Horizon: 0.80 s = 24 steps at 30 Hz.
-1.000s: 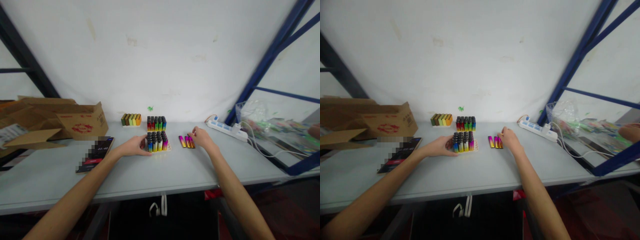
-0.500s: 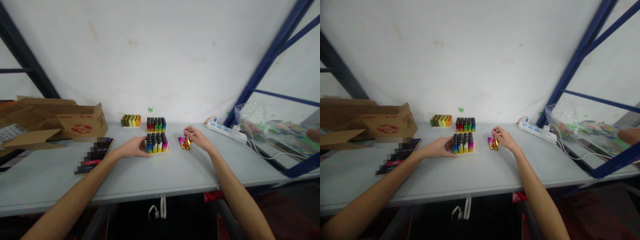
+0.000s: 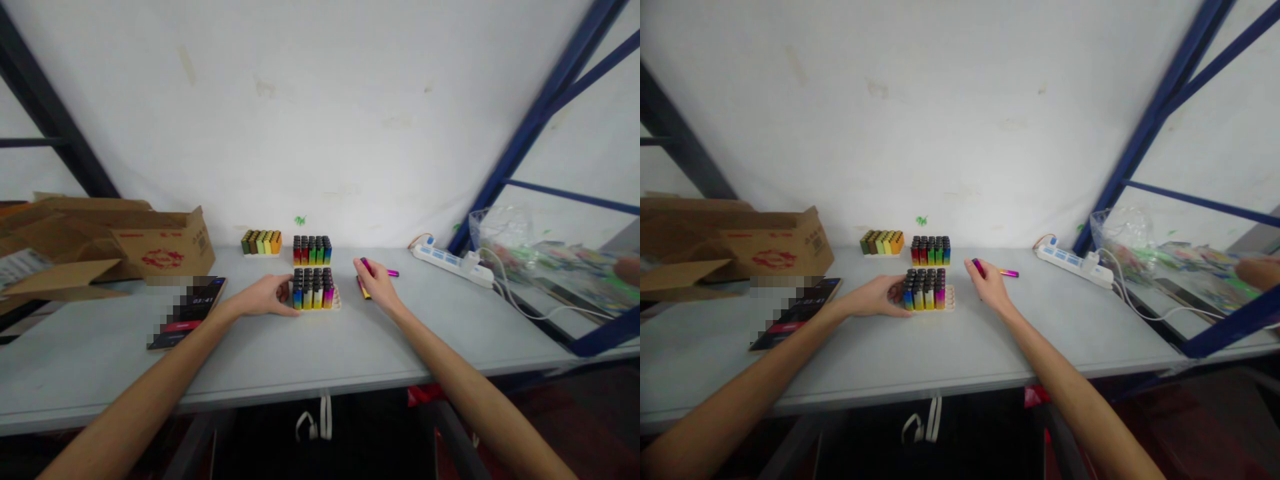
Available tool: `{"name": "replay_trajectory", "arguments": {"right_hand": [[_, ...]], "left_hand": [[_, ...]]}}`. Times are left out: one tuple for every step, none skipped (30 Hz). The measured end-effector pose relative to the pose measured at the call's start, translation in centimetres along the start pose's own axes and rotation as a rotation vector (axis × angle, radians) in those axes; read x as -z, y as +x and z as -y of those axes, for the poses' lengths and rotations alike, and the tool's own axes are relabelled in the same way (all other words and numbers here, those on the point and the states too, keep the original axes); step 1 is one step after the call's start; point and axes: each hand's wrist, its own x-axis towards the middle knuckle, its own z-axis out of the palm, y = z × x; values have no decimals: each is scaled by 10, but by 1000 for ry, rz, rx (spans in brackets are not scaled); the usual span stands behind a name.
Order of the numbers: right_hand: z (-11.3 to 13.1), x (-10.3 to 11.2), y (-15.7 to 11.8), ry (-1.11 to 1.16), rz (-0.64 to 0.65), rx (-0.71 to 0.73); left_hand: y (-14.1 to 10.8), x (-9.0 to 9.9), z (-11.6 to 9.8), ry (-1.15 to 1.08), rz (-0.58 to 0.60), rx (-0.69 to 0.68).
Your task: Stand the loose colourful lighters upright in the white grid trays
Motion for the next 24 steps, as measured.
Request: {"name": "replay_trajectory", "arguments": {"right_hand": [[-1,0,0,-44,-34,5],[-1,0,0,-80,-62,7],[-1,0,0,-109,-84,11],[-2,0,0,-135,-107,19],[-2,1,0,-157,-128,26],[-1,2,1,-174,-144,31],[-1,2,1,-184,-155,34],[-1,2,1,-189,-158,37],[0,2,1,-191,-154,39],[0,2,1,-190,-147,41],[0,1,1,-189,-140,45],[0,1,0,-188,-135,49],[0,1,0,-188,-129,55],[0,1,0,-187,-123,62],[0,0,0,-184,-115,67],[-1,0,0,-179,-104,68],[-1,0,-1,-174,-89,67],[-2,0,-1,-168,-69,65],[-2,-1,-1,-162,-43,67],[-3,-2,-2,-153,-8,75],[-4,-3,-2,-136,37,87],[-5,-4,-2,-111,84,103],[-6,-5,-2,-82,127,121],[-6,-6,-2,-60,161,142]], "left_hand": [[0,0,0,1,4,-1],[0,0,0,5,7,0],[0,1,1,9,9,0],[0,1,1,13,10,0],[0,0,2,15,10,0],[0,0,3,15,9,-1],[0,0,3,13,8,-3],[1,-1,4,11,7,-6],[1,-1,4,10,6,-8],[1,-1,5,12,7,-9],[1,-1,5,17,8,-10],[1,-1,5,23,8,-10],[1,-1,4,31,7,-8],[1,-1,4,37,6,-5],[1,-1,3,40,6,0],[1,-1,3,41,5,3],[1,0,2,38,7,5],[1,0,2,31,8,4],[1,0,2,23,8,2],[1,0,3,18,8,0],[1,0,3,17,8,1],[1,0,4,19,8,3],[1,0,4,25,8,5],[2,0,5,32,8,7]]}}
